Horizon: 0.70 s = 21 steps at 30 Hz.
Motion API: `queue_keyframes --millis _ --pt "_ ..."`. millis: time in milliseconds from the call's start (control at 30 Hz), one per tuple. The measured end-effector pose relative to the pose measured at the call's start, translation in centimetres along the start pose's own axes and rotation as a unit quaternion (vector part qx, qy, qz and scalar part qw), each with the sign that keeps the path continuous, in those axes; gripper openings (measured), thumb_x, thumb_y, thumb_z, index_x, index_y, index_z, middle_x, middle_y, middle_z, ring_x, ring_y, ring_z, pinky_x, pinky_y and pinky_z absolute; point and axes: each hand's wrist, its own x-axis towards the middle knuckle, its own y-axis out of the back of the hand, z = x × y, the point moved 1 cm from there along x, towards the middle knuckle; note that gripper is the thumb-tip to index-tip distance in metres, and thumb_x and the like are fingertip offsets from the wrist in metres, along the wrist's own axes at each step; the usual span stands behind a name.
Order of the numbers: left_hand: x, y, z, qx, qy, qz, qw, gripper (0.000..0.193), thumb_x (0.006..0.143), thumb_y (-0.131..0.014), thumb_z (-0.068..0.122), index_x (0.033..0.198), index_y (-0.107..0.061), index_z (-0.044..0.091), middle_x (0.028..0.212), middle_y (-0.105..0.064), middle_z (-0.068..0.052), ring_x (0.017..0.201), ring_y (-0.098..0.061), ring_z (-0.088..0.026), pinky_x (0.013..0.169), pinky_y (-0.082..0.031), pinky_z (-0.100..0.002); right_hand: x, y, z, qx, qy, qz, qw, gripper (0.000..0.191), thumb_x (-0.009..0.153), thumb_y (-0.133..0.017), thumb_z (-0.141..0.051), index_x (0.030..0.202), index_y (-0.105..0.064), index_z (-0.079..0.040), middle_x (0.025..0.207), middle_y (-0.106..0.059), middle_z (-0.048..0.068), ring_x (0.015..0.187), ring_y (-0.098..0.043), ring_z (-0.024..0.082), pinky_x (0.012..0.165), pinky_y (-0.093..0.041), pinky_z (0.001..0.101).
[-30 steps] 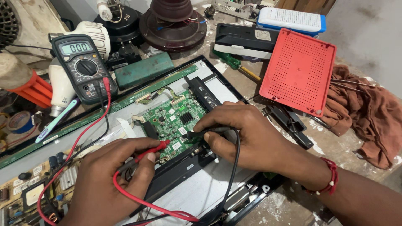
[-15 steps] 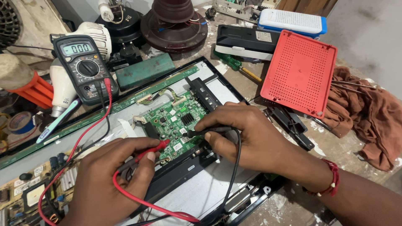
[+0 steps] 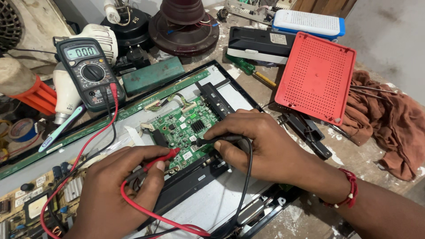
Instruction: The person scrubs a TV mainboard with a toothbrush, then uses a multimeter with red and black probes to test points on the circuit board and other boards inside the opened TV panel, repositioning the probes across different components.
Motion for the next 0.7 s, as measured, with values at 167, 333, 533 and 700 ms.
queue_keyframes --millis 167,333,533,700 --pt "-0.01 -0.04 -0.03 0.003 0.002 0.004 1.000 0.024 0.082 -0.072 0.012 0.104 -0.077 0.009 0.084 -0.078 -0.007 0.076 -0.072 -0.018 0.068 -0.057 -0.031 0.06 -0.02 0.00 -0.002 0.000 -0.002 1.000 0.025 0.083 -0.069 -0.012 0.106 -0.076 -0.005 0.094 -0.076 0.009 0.085 -0.072 0.023 0.077 -0.056 0.0366" --pt "0.07 -0.06 0.03 0.008 -0.004 0.007 1.000 0.024 0.081 -0.072 0.012 0.104 -0.077 0.009 0.083 -0.078 -0.007 0.075 -0.072 -0.018 0.067 -0.057 -0.032 0.05 -0.02 -0.01 0.000 0.001 -0.002 1.000 0.025 0.084 -0.068 -0.013 0.106 -0.076 -0.005 0.094 -0.076 0.009 0.085 -0.072 0.023 0.077 -0.057 0.0367" --pt "0.07 -0.10 0.12 0.010 0.006 0.005 1.000 0.024 0.081 -0.072 0.013 0.104 -0.077 0.008 0.082 -0.078 -0.007 0.075 -0.073 -0.018 0.066 -0.057 -0.032 0.06 0.03 0.08 -0.003 0.002 -0.007 1.000 0.025 0.084 -0.068 -0.013 0.105 -0.076 -0.005 0.094 -0.076 0.010 0.086 -0.072 0.024 0.079 -0.056 0.0371" --pt "0.00 -0.18 -0.14 0.004 0.001 0.006 1.000 0.024 0.082 -0.072 0.013 0.105 -0.077 0.008 0.081 -0.077 -0.007 0.073 -0.072 -0.018 0.064 -0.057 -0.032 0.07 0.09 0.01 -0.010 0.010 -0.011 1.000 0.026 0.084 -0.068 -0.014 0.106 -0.076 -0.005 0.095 -0.077 0.010 0.087 -0.072 0.025 0.081 -0.056 0.0382"
